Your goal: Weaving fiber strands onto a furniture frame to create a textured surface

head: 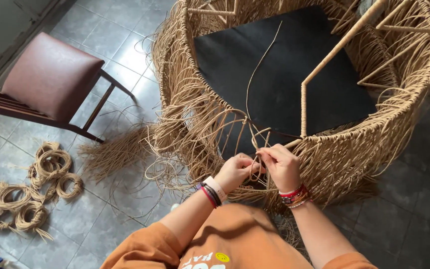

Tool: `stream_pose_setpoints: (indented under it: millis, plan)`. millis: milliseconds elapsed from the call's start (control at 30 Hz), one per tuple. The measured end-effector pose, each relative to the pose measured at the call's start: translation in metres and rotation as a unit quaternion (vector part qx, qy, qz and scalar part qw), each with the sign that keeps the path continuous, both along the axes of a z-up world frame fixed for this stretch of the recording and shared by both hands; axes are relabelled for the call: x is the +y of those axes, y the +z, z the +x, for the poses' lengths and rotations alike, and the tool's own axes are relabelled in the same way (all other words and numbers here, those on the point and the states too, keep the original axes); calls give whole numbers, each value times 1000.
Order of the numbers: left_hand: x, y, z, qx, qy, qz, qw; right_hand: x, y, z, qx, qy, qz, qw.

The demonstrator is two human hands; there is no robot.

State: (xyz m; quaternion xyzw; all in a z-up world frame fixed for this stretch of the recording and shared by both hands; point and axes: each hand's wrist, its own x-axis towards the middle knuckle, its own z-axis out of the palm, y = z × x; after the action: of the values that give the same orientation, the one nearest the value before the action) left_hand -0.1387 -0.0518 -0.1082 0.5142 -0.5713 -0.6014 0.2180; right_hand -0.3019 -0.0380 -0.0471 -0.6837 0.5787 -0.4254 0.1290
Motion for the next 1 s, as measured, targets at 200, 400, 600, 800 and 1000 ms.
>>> stream_pose_setpoints:
  millis: [200, 400, 600, 800, 1000]
  plan:
    - [1, -18, -3, 206, 44, 49, 976, -1, 0, -5, -77, 12, 42, 996]
    - [2, -5, 4, 310, -246, 4, 918, -9, -6, -7, -90, 36, 54, 994]
    - [3, 16, 18, -17, 175, -182, 967, -7, -21, -12, -103, 20, 136, 985]
    - [25, 44, -6, -134, -29, -139, 981, -7, -24, -1, -129, 4, 162, 978]
    - [45, -23, -5, -270, -347, -272, 856, -11, -22, -6, -127, 10, 170, 977]
